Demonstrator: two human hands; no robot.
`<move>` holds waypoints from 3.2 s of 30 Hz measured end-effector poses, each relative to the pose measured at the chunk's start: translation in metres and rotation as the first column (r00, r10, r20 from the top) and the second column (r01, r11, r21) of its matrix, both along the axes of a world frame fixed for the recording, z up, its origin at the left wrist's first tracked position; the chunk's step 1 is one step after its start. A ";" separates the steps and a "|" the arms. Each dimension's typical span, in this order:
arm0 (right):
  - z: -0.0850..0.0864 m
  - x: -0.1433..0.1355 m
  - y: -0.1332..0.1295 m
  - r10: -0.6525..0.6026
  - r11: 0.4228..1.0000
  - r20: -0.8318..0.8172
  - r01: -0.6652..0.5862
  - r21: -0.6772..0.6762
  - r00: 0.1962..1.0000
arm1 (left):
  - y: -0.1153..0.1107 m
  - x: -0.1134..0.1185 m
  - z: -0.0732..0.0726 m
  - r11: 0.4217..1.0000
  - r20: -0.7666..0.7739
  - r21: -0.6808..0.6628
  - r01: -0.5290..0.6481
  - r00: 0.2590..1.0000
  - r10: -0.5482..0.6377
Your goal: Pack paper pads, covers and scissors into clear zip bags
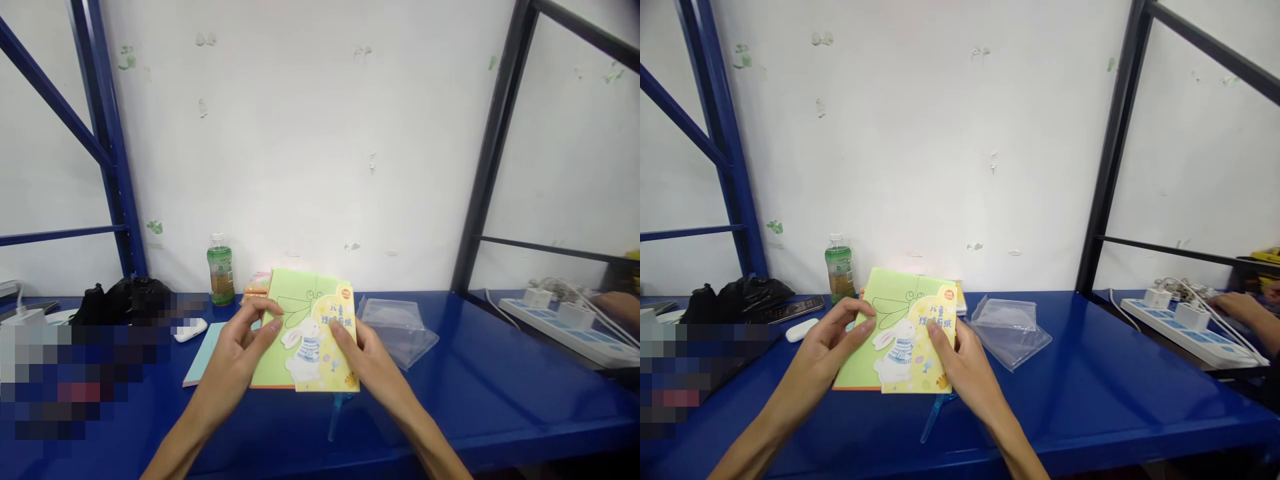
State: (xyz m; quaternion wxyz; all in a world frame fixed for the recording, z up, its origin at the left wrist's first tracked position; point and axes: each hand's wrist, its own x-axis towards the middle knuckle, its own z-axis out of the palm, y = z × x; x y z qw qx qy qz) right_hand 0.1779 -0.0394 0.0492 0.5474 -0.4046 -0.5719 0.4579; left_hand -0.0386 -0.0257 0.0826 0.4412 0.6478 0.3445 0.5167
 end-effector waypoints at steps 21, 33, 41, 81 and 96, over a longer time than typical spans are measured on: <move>-0.018 -0.007 0.004 0.250 0.968 0.059 -0.250 0.005 0.967 | 0.014 -0.019 -0.002 0.970 -0.073 -0.213 0.116 0.988 -0.134; -0.008 -0.003 -0.002 0.180 0.982 0.107 -0.184 0.030 0.978 | 0.024 -0.025 -0.007 0.914 -0.044 -0.272 0.300 0.945 -0.323; 0.004 -0.001 -0.010 -0.232 0.935 0.486 0.056 0.349 0.843 | 0.022 -0.028 -0.006 0.917 -0.112 -0.274 0.289 0.938 -0.328; 0.037 0.097 -0.016 -0.721 0.692 0.339 0.613 0.381 0.604 | -0.022 -0.028 0.023 0.937 0.164 -0.320 0.139 0.982 -0.090; 0.044 0.082 -0.045 -0.286 0.924 -0.076 0.296 0.243 0.955 | -0.034 -0.024 0.030 0.961 0.019 -0.275 -0.020 0.999 0.026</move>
